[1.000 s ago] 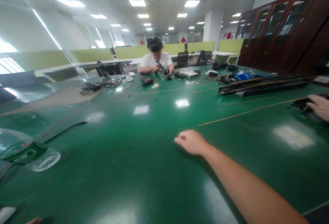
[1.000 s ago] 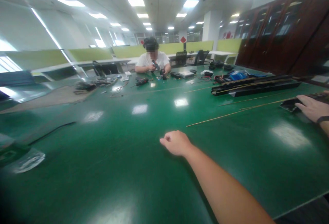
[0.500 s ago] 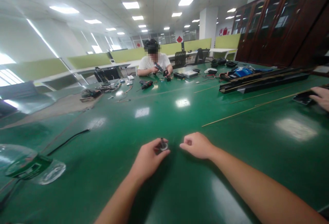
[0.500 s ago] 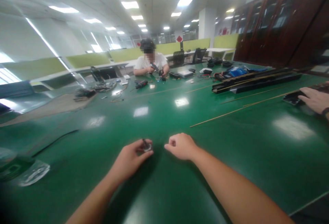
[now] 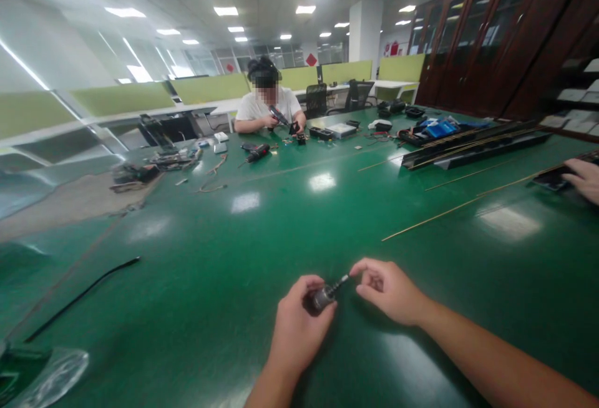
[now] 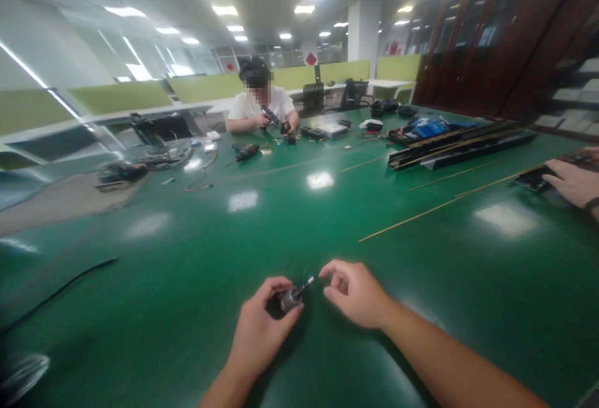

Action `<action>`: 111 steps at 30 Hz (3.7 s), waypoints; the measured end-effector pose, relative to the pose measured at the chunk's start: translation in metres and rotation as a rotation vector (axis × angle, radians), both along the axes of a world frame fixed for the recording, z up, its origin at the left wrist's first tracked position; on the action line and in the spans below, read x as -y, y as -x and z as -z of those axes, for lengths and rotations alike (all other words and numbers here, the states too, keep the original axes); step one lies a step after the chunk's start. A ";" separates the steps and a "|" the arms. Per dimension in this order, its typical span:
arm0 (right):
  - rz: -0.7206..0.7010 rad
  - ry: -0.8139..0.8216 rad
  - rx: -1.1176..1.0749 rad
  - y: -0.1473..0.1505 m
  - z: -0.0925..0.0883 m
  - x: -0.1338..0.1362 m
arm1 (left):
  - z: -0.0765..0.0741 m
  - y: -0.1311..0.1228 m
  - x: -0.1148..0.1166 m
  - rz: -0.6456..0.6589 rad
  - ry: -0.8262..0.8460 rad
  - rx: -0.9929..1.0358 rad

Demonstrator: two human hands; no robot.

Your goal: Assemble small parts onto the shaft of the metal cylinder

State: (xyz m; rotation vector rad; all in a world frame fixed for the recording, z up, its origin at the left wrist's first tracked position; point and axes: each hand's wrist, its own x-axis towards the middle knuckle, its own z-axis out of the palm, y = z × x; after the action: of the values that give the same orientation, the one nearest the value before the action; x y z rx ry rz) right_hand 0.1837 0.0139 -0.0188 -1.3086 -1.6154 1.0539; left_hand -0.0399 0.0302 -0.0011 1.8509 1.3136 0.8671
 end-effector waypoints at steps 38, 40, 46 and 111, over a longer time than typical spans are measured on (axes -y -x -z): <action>-0.171 -0.134 0.176 -0.003 0.001 -0.031 | 0.003 -0.009 -0.017 0.162 0.019 -0.028; -0.177 -0.143 0.178 -0.003 -0.002 -0.030 | 0.003 -0.008 -0.017 0.166 0.022 -0.041; -0.181 -0.216 0.248 0.000 -0.008 -0.028 | 0.003 -0.008 -0.014 0.162 0.030 -0.053; -0.071 0.051 -0.143 -0.003 0.007 -0.033 | 0.007 -0.001 -0.022 0.087 -0.221 -0.030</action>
State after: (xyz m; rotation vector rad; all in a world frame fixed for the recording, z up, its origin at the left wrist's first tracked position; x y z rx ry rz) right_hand 0.1866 0.0471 -0.0257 -1.1880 -1.5462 1.2107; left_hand -0.0393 0.0523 -0.0079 2.0820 1.1839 0.9738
